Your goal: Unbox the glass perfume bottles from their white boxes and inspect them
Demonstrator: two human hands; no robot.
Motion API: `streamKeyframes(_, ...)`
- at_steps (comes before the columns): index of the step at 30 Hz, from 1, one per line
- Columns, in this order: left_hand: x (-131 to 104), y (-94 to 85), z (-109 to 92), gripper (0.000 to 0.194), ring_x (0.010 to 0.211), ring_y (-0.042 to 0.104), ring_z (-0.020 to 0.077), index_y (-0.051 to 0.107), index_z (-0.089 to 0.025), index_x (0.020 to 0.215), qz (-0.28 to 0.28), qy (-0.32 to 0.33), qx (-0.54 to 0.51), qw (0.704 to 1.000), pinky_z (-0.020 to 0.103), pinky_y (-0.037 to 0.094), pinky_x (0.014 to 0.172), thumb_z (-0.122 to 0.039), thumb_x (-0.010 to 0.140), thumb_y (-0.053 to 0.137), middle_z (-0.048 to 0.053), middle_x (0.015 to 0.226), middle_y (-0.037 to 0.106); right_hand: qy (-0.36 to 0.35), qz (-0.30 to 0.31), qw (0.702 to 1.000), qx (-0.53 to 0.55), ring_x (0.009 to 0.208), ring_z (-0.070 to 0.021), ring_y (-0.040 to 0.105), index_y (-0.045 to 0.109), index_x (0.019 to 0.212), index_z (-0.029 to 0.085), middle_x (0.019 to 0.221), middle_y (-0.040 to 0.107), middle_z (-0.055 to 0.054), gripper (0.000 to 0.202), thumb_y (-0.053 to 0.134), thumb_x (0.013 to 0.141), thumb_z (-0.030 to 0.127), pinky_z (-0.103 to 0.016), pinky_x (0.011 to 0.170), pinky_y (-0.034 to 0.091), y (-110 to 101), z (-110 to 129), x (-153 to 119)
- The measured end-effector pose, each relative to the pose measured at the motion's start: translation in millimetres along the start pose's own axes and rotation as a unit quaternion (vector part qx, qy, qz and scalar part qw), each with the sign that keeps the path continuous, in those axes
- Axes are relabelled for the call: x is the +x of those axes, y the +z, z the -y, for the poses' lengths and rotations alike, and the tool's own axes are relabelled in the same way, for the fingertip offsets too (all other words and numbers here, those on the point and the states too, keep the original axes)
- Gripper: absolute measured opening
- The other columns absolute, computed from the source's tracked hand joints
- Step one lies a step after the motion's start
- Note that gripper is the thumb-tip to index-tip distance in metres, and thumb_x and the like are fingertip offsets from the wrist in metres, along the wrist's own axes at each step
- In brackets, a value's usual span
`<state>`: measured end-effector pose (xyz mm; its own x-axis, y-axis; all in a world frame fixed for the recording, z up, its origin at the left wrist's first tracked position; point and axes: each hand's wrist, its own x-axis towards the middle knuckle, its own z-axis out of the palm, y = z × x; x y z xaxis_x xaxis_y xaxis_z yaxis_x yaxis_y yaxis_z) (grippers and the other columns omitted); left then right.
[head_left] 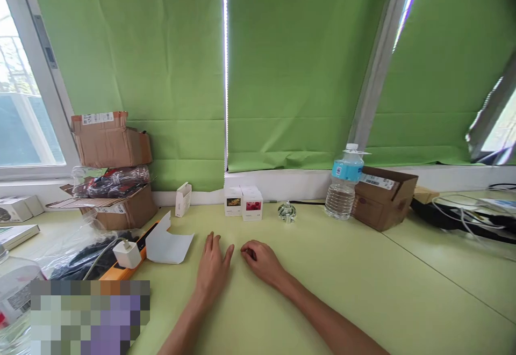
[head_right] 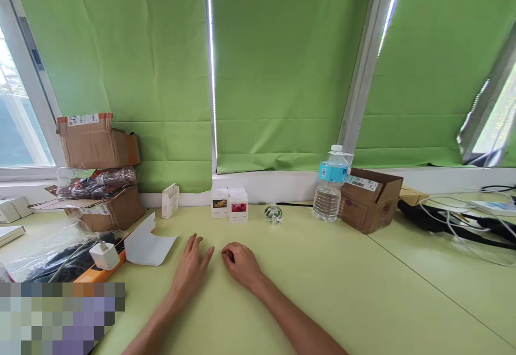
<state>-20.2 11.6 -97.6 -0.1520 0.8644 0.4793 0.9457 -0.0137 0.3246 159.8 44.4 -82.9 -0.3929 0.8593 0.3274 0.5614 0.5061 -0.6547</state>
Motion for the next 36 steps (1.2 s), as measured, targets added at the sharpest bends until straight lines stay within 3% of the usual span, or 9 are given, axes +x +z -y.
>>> streamKeyframes(4,-7,8.5,-4,0.058,0.134,0.039,0.0267,0.046,-0.011,0.133,0.075,0.038,0.005,0.996,0.043,0.028,0.112,-0.051,0.092,0.034,0.015,0.144,0.044,0.062,-0.002,0.996,0.062,0.071,-0.0160,0.060,0.068,0.086,0.017,0.077,0.069,-0.004,0.019,0.052,0.084,0.027,-0.027,0.069,0.046,0,-5,7)
streamKeyframes(10,-7,5.3,-7,0.053,0.135,0.038,0.0268,0.053,-0.012,0.129,0.089,0.055,0.046,0.993,0.044,0.025,0.113,-0.045,0.093,0.034,0.015,0.142,0.047,0.187,0.042,0.969,0.159,0.044,-0.0101,0.053,0.060,0.077,0.016,0.061,0.063,-0.001,0.028,0.049,0.088,0.039,-0.020,0.040,0.044,-4,-14,27)
streamKeyframes(15,-7,4.5,-9,0.053,0.135,0.037,0.0265,0.052,-0.012,0.130,0.099,0.054,0.062,0.992,0.044,0.025,0.113,-0.044,0.093,0.033,0.014,0.143,0.046,0.263,0.063,0.945,0.183,0.035,-0.0124,0.054,0.053,0.067,0.017,0.045,0.056,0.000,0.032,0.049,0.089,0.040,-0.021,0.032,0.043,-2,-17,48)
streamKeyframes(19,-6,5.0,-9,0.054,0.135,0.037,0.0272,0.052,-0.011,0.130,0.102,0.059,0.071,0.991,0.044,0.025,0.113,-0.044,0.092,0.033,0.015,0.143,0.046,0.298,0.068,0.938,0.163,0.032,-0.0156,0.055,0.048,0.062,0.018,0.040,0.056,-0.003,0.033,0.048,0.090,0.037,-0.022,0.029,0.041,4,-20,61)
streamKeyframes(23,-6,5.7,-8,0.053,0.135,0.038,0.0273,0.054,-0.012,0.129,0.099,0.060,0.071,0.991,0.045,0.025,0.113,-0.045,0.092,0.034,0.015,0.142,0.047,0.288,0.066,0.947,0.124,0.033,-0.0159,0.057,0.048,0.061,0.018,0.041,0.058,-0.004,0.035,0.048,0.090,0.036,-0.022,0.031,0.042,6,-22,66)
streamKeyframes(27,-6,5.3,-6,0.053,0.136,0.037,0.0267,0.052,-0.012,0.131,0.109,0.063,0.068,0.990,0.044,0.024,0.113,-0.045,0.092,0.035,0.014,0.143,0.045,0.237,0.022,0.970,0.048,0.043,-0.0165,0.062,0.054,0.064,0.017,0.049,0.064,-0.006,0.033,0.047,0.091,0.035,-0.025,0.043,0.049,-3,-17,64)
streamKeyframes(30,-6,4.8,-5,0.052,0.136,0.037,0.0262,0.053,-0.014,0.129,0.113,0.064,0.059,0.990,0.044,0.024,0.114,-0.045,0.092,0.036,0.013,0.144,0.045,0.171,-0.072,0.982,-0.036,0.080,-0.0229,0.068,0.061,0.077,0.017,0.078,0.071,-0.012,0.030,0.044,0.093,0.035,-0.034,0.073,0.053,-17,-7,64)
streamKeyframes(33,-5,5.1,-4,0.051,0.136,0.037,0.0261,0.054,-0.014,0.128,0.111,0.062,0.056,0.990,0.044,0.025,0.114,-0.045,0.092,0.037,0.013,0.144,0.046,0.098,-0.145,0.980,-0.098,0.123,-0.0261,0.049,0.061,0.106,0.019,0.121,0.062,-0.013,0.029,0.039,0.094,0.032,-0.041,0.104,0.036,-30,4,67)
streamKeyframes(36,-5,6.8,-3,0.052,0.136,0.037,0.0262,0.053,-0.013,0.129,0.109,0.065,0.059,0.990,0.043,0.025,0.114,-0.045,0.092,0.037,0.013,0.144,0.045,0.020,-0.170,0.970,-0.171,0.142,-0.0264,0.020,0.042,0.137,0.018,0.150,0.034,-0.009,0.051,0.048,0.087,0.027,-0.042,0.115,0.018,-35,4,73)
